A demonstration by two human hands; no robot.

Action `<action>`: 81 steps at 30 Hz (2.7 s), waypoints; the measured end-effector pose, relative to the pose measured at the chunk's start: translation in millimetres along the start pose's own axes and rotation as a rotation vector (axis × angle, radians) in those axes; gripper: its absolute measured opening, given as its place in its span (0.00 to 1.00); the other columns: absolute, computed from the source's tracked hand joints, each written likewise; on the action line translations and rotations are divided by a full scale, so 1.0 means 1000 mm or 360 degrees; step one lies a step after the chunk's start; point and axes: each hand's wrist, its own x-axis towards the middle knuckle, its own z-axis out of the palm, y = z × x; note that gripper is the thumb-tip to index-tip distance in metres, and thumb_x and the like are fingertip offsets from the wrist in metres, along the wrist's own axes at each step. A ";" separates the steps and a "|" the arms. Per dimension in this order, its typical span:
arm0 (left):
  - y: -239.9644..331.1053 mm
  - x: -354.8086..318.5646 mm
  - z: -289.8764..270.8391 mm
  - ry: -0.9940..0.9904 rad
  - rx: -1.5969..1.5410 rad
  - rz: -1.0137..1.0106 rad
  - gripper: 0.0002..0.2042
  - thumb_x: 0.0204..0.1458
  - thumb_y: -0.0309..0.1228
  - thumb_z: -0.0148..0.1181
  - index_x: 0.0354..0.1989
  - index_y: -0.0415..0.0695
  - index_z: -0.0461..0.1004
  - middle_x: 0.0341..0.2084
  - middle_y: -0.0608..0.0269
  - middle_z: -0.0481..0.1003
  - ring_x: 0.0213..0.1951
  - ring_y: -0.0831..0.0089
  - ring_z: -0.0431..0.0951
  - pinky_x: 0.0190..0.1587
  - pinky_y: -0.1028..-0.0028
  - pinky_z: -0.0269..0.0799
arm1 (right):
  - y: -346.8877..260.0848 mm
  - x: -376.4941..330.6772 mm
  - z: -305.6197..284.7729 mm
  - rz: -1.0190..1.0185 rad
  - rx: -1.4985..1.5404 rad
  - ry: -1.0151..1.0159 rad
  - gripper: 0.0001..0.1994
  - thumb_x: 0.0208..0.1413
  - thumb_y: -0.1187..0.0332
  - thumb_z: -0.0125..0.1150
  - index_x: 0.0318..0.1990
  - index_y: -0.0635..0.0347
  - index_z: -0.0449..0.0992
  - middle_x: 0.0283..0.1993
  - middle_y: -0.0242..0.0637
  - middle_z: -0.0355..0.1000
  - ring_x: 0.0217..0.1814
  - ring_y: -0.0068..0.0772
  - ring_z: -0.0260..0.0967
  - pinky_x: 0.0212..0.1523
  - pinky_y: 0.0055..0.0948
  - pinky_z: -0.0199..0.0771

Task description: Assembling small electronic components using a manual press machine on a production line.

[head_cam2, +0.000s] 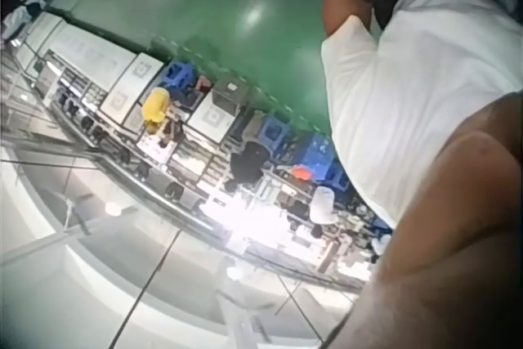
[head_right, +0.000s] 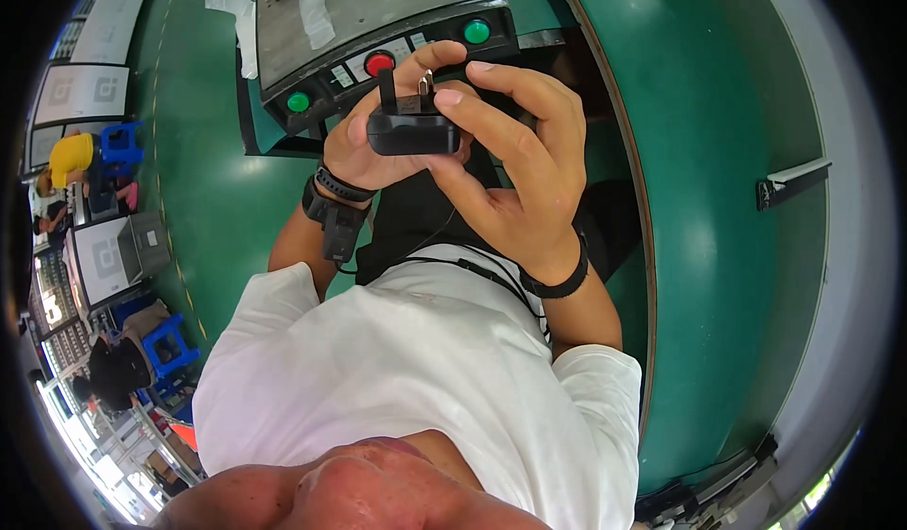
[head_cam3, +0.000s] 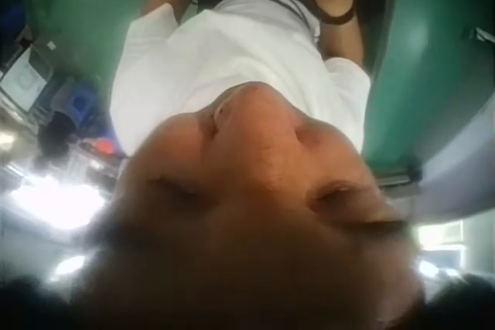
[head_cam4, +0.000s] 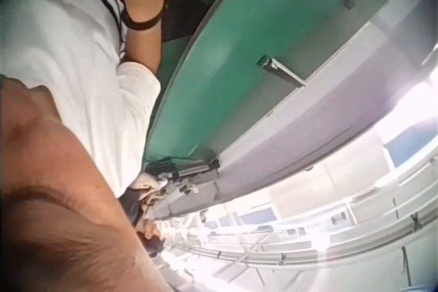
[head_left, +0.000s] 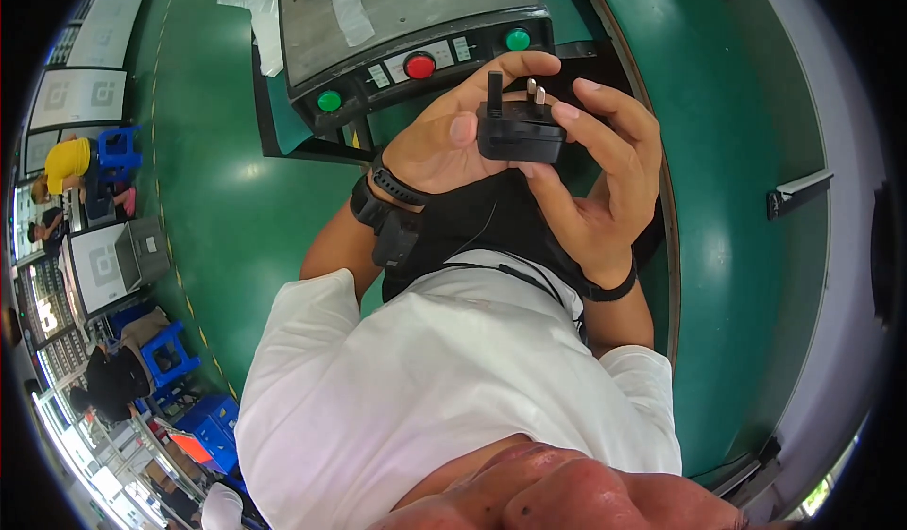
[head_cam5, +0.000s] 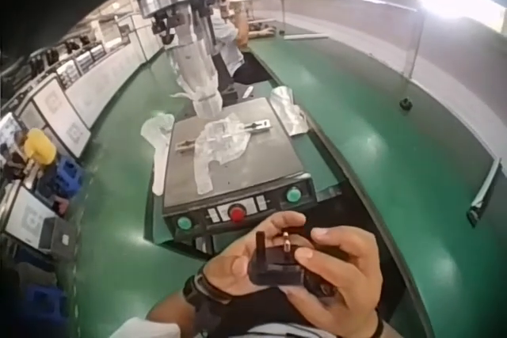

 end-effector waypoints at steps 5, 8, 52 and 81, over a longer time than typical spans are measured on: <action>-0.006 0.000 0.005 -0.0042 -0.0140 0.0046 0.45 0.50 0.47 0.69 0.69 0.44 0.48 0.54 0.61 0.67 0.55 0.70 0.72 0.53 0.68 0.73 | -0.004 -0.004 0.002 0.0053 0.0007 0.0144 0.26 0.34 0.72 0.75 0.48 0.54 0.79 0.52 0.41 0.73 0.50 0.41 0.69 0.47 0.34 0.70; -0.002 -0.005 0.014 0.0053 -0.0235 0.0055 0.40 0.49 0.40 0.71 0.66 0.44 0.53 0.53 0.62 0.68 0.55 0.71 0.72 0.54 0.69 0.72 | -0.004 -0.006 0.003 0.0024 0.0001 0.0151 0.25 0.36 0.73 0.75 0.48 0.56 0.79 0.52 0.41 0.73 0.50 0.42 0.69 0.47 0.34 0.71; -0.160 0.211 -0.022 0.0079 0.2445 0.0881 0.15 0.52 0.39 0.62 0.44 0.45 0.74 0.46 0.56 0.72 0.52 0.54 0.69 0.57 0.56 0.63 | 0.359 0.015 -0.333 0.1707 -0.1576 0.0153 0.28 0.39 0.53 0.76 0.44 0.64 0.78 0.41 0.43 0.78 0.46 0.37 0.76 0.48 0.33 0.73; -0.197 0.215 -0.048 0.0254 0.2830 0.1060 0.12 0.50 0.42 0.60 0.38 0.49 0.78 0.45 0.58 0.71 0.55 0.57 0.66 0.61 0.52 0.56 | 0.156 -0.044 -0.192 0.1527 -0.0012 -0.0147 0.10 0.64 0.64 0.56 0.46 0.59 0.75 0.37 0.26 0.71 0.32 0.14 0.63 0.27 0.14 0.58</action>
